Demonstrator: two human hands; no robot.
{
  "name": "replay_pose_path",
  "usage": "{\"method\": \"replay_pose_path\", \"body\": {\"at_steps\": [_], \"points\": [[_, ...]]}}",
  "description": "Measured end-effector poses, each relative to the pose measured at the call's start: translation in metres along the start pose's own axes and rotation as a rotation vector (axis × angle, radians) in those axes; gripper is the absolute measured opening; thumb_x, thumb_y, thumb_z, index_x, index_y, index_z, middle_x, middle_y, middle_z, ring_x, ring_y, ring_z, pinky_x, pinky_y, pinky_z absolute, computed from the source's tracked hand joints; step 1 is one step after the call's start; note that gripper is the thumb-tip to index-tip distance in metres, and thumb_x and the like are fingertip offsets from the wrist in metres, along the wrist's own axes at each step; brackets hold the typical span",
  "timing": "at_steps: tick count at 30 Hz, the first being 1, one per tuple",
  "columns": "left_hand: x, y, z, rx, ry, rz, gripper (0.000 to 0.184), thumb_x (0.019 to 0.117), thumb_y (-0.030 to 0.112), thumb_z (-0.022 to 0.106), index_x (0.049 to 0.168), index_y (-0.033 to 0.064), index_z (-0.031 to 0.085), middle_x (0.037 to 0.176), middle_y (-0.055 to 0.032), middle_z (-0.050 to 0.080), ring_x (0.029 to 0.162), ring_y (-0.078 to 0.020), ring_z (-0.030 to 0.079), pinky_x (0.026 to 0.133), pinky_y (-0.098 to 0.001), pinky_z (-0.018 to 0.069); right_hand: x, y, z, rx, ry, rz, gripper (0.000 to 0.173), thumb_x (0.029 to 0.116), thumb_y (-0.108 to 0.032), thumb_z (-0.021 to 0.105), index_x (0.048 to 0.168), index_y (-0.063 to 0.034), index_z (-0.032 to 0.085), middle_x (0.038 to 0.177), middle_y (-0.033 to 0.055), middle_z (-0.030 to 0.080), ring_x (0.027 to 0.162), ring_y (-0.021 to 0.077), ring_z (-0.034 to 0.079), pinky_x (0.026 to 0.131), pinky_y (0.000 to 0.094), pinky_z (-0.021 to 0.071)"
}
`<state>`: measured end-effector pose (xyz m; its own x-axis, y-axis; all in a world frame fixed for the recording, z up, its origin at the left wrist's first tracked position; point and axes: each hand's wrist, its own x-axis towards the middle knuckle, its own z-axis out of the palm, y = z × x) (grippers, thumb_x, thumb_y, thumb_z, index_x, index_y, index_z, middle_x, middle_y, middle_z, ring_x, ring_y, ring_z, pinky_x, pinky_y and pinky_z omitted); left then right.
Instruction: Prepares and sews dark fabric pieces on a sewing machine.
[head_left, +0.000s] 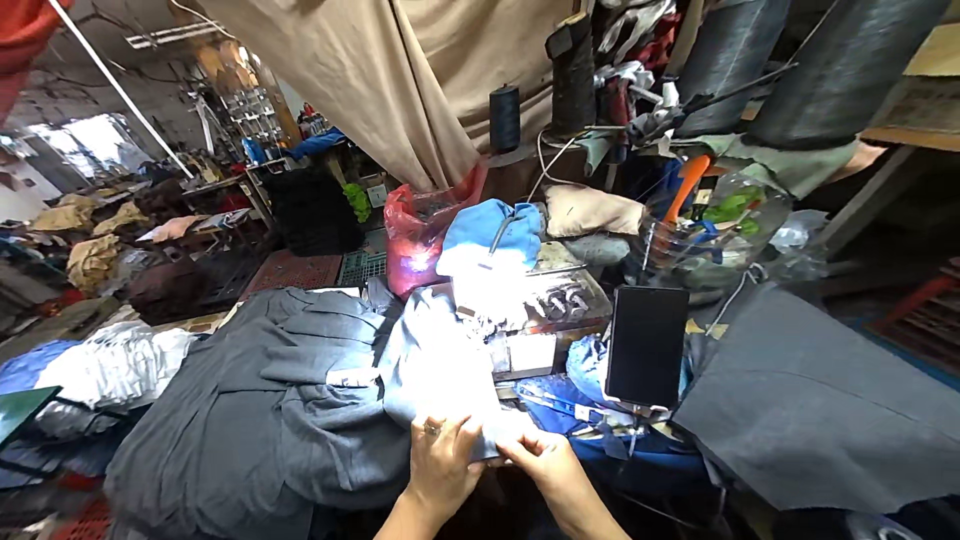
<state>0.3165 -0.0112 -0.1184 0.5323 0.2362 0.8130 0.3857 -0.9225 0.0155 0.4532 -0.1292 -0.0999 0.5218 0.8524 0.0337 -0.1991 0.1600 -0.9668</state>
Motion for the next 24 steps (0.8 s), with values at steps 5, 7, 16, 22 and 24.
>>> {"method": "replay_pose_path", "body": {"at_steps": [5,7,16,22,24], "points": [[0.037,-0.002,0.008,0.297,-0.172,-0.017,0.056,0.0685,0.007,0.076,0.117,0.0348,0.077,0.109,-0.0030,0.075,0.098,-0.0256,0.067,0.090,-0.0492,0.0437,0.003,0.029,-0.004,-0.131,0.039,-0.003,0.013,0.0858,-0.005,0.070,0.073,-0.0066,0.066,0.065,-0.0019,0.067,0.062,0.0082,0.068,0.065,0.0262,0.0598],[0.050,0.004,0.009,0.347,-0.342,-0.072,0.077,0.0661,0.005,0.078,0.134,0.0394,0.068,0.132,-0.0030,0.070,0.114,-0.0296,0.066,0.093,-0.0535,0.0456,0.003,0.036,-0.004,-0.145,0.059,0.022,0.012,0.0849,-0.004,0.069,0.074,-0.0054,0.066,0.064,-0.0012,0.066,0.061,0.0095,0.068,0.065,0.0275,0.0604],[0.054,-0.005,0.014,0.311,-0.355,-0.064,0.077,0.0617,0.005,0.080,0.132,0.0350,0.071,0.127,-0.0081,0.072,0.116,-0.0390,0.067,0.092,-0.0619,0.0494,0.030,0.021,0.000,-0.199,0.114,-0.062,0.010,0.0865,-0.002,0.067,0.077,-0.0034,0.069,0.068,-0.0022,0.068,0.062,0.0056,0.066,0.064,0.0240,0.0579],[0.065,-0.030,0.021,0.150,-0.219,0.029,0.043,0.0843,0.005,0.068,0.119,0.0284,0.078,0.125,-0.0003,0.074,0.116,-0.0323,0.069,0.093,-0.0590,0.0520,0.092,-0.002,0.007,-0.293,0.140,-0.068,0.011,0.0917,-0.009,0.067,0.086,0.0003,0.071,0.069,-0.0002,0.068,0.063,0.0071,0.064,0.065,0.0274,0.0547],[0.073,-0.032,0.022,0.035,-0.163,-0.015,0.032,0.0878,0.006,0.066,0.110,0.0250,0.080,0.119,0.0006,0.076,0.116,-0.0295,0.069,0.096,-0.0585,0.0511,0.104,-0.011,0.013,-0.178,0.156,0.016,0.011,0.0961,-0.007,0.064,0.098,0.0036,0.063,0.063,0.0014,0.063,0.050,0.0087,0.060,0.050,0.0240,0.0532]]}}
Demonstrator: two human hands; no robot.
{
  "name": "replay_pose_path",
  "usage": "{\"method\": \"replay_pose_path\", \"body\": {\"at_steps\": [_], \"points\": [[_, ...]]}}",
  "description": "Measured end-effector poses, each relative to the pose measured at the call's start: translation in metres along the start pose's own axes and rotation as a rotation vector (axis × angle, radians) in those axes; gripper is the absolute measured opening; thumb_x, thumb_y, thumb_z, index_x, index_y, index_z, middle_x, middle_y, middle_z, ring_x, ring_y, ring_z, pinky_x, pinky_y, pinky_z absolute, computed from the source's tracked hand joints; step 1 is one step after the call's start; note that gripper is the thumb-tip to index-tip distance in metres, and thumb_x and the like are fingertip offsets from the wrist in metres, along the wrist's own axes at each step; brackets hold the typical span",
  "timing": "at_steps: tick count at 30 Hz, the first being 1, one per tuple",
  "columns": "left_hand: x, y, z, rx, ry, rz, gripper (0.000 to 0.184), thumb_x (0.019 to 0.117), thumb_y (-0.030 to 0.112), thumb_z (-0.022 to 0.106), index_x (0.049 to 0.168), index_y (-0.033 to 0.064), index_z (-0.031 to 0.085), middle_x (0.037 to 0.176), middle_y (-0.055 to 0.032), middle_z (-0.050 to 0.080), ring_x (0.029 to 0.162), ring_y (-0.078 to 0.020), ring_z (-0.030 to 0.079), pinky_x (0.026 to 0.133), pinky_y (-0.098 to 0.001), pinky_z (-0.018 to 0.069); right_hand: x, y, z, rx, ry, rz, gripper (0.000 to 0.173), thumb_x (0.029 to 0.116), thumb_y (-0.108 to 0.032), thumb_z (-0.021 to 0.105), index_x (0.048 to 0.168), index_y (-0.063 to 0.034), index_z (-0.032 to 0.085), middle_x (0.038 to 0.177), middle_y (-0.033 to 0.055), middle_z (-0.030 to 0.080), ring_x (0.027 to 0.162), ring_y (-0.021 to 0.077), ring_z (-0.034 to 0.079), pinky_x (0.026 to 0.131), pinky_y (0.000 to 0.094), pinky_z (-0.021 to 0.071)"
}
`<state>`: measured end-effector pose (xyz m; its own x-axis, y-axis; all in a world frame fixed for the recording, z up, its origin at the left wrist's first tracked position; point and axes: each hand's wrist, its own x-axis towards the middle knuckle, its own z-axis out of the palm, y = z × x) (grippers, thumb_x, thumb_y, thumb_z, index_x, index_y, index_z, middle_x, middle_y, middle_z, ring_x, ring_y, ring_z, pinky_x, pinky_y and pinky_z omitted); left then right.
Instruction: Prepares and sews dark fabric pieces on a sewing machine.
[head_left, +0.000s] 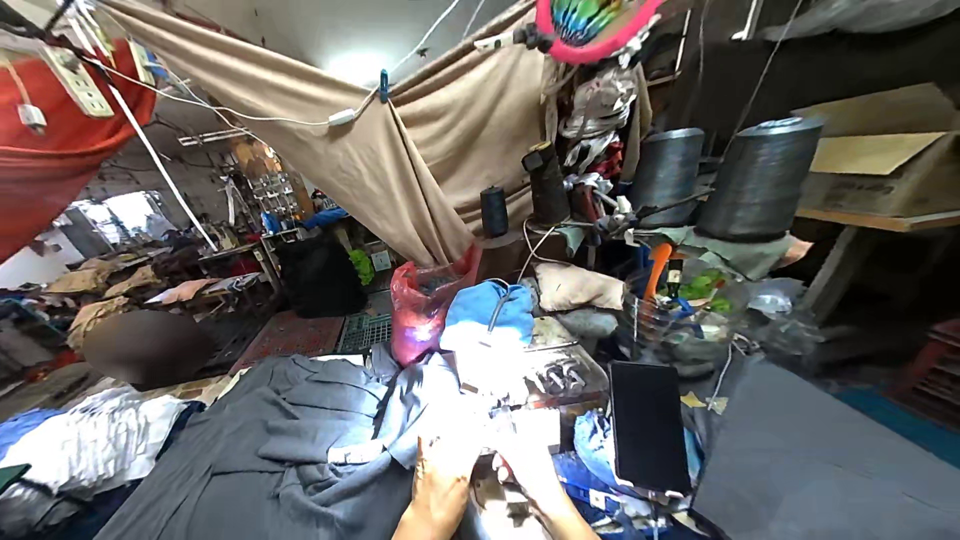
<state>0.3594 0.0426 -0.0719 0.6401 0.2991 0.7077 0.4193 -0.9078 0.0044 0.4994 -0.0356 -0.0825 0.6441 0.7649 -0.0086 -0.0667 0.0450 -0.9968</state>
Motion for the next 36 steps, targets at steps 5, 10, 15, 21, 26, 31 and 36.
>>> {"method": "replay_pose_path", "body": {"at_steps": [5,10,15,21,26,31,36], "points": [[0.019,0.006,-0.020,-0.249,-0.110,-0.173,0.026,0.0930,0.011,0.062,0.109,0.0173,0.081,0.122,-0.0096,0.074,0.126,-0.0348,0.061,0.111,-0.0582,0.0389,0.010,-0.014,0.001,-0.103,-0.008,0.168,0.012,0.1008,-0.006,0.057,0.107,0.0043,0.058,0.062,0.0017,0.058,0.046,0.0083,0.054,0.044,0.0225,0.0470],[0.019,-0.005,-0.001,-0.031,-0.234,-0.087,0.037,0.0879,-0.001,0.062,0.114,0.0196,0.079,0.126,-0.0094,0.072,0.125,-0.0346,0.064,0.103,-0.0614,0.0474,0.012,-0.004,-0.001,-0.114,-0.020,0.166,0.014,0.1012,-0.006,0.057,0.109,0.0054,0.057,0.066,0.0035,0.059,0.049,0.0093,0.054,0.046,0.0239,0.0462],[0.045,-0.012,0.007,-0.370,-0.212,-0.331,0.035,0.1016,0.025,0.057,0.127,0.0035,0.069,0.132,-0.0201,0.065,0.130,-0.0339,0.058,0.114,-0.0495,0.0423,0.007,-0.001,0.001,0.037,0.008,0.106,0.016,0.1042,-0.011,0.054,0.110,0.0032,0.057,0.065,0.0027,0.061,0.047,0.0092,0.055,0.043,0.0231,0.0467],[0.058,0.012,-0.027,-0.338,-0.492,-0.478,0.040,0.1040,0.015,0.049,0.139,-0.0019,0.060,0.146,-0.0219,0.057,0.142,-0.0368,0.048,0.123,-0.0492,0.0293,0.009,0.006,-0.001,0.088,0.000,0.102,0.018,0.1051,-0.015,0.054,0.110,0.0022,0.058,0.065,0.0019,0.062,0.048,0.0089,0.057,0.042,0.0225,0.0477],[0.035,0.009,-0.019,-0.185,-0.589,-0.410,0.043,0.1027,0.008,0.048,0.144,-0.0013,0.055,0.150,-0.0234,0.052,0.142,-0.0387,0.047,0.119,-0.0516,0.0361,-0.003,0.006,-0.004,-0.473,0.143,-0.172,0.035,0.0898,-0.018,0.075,0.111,0.0093,0.070,0.101,0.0222,0.072,0.096,0.0313,0.069,0.092,0.0483,0.0537],[0.036,0.043,-0.080,-0.084,-0.686,-0.318,0.038,0.0960,-0.001,0.053,0.131,0.0009,0.068,0.130,-0.0226,0.067,0.126,-0.0405,0.062,0.106,-0.0513,0.0498,-0.022,-0.005,-0.011,-0.730,-0.039,-0.435,0.028,0.0959,-0.017,0.060,0.094,0.0081,0.074,0.087,0.0231,0.072,0.085,0.0390,0.072,0.081,0.0569,0.0557],[0.019,0.039,-0.079,-0.303,-0.720,-0.308,0.039,0.0968,0.000,0.053,0.131,0.0059,0.070,0.123,-0.0233,0.069,0.114,-0.0404,0.068,0.098,-0.0553,0.0543,-0.036,-0.013,-0.019,-0.747,-0.094,-0.462,0.022,0.0927,-0.021,0.068,0.103,-0.0055,0.080,0.103,0.0153,0.076,0.099,0.0349,0.073,0.086,0.0583,0.0561]]}}
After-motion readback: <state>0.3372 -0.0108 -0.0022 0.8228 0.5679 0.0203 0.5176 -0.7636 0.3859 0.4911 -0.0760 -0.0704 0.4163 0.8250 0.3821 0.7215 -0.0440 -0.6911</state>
